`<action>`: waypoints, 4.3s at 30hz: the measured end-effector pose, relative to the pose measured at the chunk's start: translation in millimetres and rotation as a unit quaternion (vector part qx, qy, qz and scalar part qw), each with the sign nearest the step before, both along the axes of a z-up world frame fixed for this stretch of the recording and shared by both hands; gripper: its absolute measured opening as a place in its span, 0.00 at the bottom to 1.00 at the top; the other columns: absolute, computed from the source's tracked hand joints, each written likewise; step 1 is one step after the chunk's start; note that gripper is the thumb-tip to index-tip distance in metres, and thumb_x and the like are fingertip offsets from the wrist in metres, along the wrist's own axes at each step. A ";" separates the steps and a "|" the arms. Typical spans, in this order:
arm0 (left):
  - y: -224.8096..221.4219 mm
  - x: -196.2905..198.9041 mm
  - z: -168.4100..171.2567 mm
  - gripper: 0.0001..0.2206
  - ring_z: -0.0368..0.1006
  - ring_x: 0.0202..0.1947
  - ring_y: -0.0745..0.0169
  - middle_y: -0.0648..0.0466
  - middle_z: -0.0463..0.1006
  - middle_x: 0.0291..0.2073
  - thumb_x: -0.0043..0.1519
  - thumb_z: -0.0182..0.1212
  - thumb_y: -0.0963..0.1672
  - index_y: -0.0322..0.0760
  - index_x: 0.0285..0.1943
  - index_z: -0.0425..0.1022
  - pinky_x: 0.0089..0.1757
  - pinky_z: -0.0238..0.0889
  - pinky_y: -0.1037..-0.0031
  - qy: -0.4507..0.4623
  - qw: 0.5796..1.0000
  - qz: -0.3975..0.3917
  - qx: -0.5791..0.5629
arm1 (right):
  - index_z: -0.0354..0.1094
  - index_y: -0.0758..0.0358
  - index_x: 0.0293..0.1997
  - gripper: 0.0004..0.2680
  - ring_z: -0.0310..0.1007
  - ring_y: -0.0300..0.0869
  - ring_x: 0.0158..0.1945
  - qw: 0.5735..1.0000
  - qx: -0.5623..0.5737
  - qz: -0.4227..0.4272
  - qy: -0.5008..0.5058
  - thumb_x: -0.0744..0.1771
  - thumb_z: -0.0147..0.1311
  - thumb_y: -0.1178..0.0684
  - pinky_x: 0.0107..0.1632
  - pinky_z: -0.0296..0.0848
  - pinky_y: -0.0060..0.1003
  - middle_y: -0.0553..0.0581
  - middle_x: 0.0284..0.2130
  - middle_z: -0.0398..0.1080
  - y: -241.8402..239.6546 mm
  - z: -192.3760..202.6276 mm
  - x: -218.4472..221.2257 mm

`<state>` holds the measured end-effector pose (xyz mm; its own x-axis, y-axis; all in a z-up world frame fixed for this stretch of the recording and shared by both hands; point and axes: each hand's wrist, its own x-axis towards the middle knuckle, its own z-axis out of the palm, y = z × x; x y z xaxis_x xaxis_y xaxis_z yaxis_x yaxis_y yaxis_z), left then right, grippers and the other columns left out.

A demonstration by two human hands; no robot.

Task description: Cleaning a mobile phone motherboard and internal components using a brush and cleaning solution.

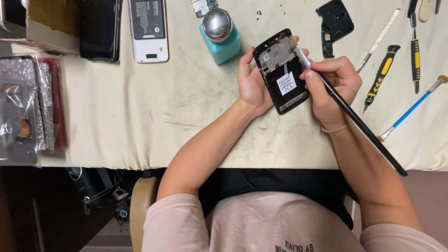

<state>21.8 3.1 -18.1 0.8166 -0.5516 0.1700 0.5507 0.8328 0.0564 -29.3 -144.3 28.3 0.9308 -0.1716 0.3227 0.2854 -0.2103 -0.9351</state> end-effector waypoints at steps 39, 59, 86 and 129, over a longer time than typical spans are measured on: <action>-21.2 16.9 -31.2 0.28 0.79 0.49 0.38 0.32 0.78 0.45 0.72 0.40 0.53 0.23 0.68 0.66 0.49 0.75 0.52 0.021 0.990 0.103 0.094 | 0.76 0.71 0.53 0.13 0.73 0.54 0.44 0.970 -0.193 0.097 -0.115 0.69 0.50 0.53 0.53 0.69 0.44 0.64 0.40 0.77 7.8 -4.8 -7.8; 1.0 24.5 2.1 0.28 0.76 0.42 0.45 0.39 0.78 0.42 0.72 0.45 0.55 0.24 0.61 0.70 0.48 0.71 0.52 0.019 0.993 0.075 0.084 | 0.72 0.71 0.53 0.12 0.72 0.45 0.35 0.940 -0.287 0.158 -0.095 0.71 0.43 0.56 0.67 0.50 0.53 0.58 0.40 0.79 7.5 8.8 -5.8; -2.0 22.9 -6.2 0.26 0.74 0.50 0.41 0.36 0.77 0.47 0.73 0.44 0.53 0.23 0.63 0.70 0.51 0.70 0.51 -0.013 0.995 0.083 0.048 | 0.72 0.74 0.56 0.14 0.73 0.45 0.38 0.957 -0.272 0.099 -0.032 0.74 0.41 0.53 0.62 0.52 0.51 0.60 0.39 0.78 -12.2 -4.6 -48.0; -2.1 26.8 -1.5 0.27 0.75 0.47 0.44 0.39 0.78 0.45 0.69 0.43 0.53 0.20 0.50 0.74 0.53 0.68 0.54 0.013 0.998 0.047 0.043 | 0.72 0.73 0.56 0.12 0.75 0.44 0.39 0.949 -0.282 0.138 -0.022 0.73 0.42 0.56 0.60 0.55 0.50 0.60 0.42 0.78 -24.3 -5.9 -69.3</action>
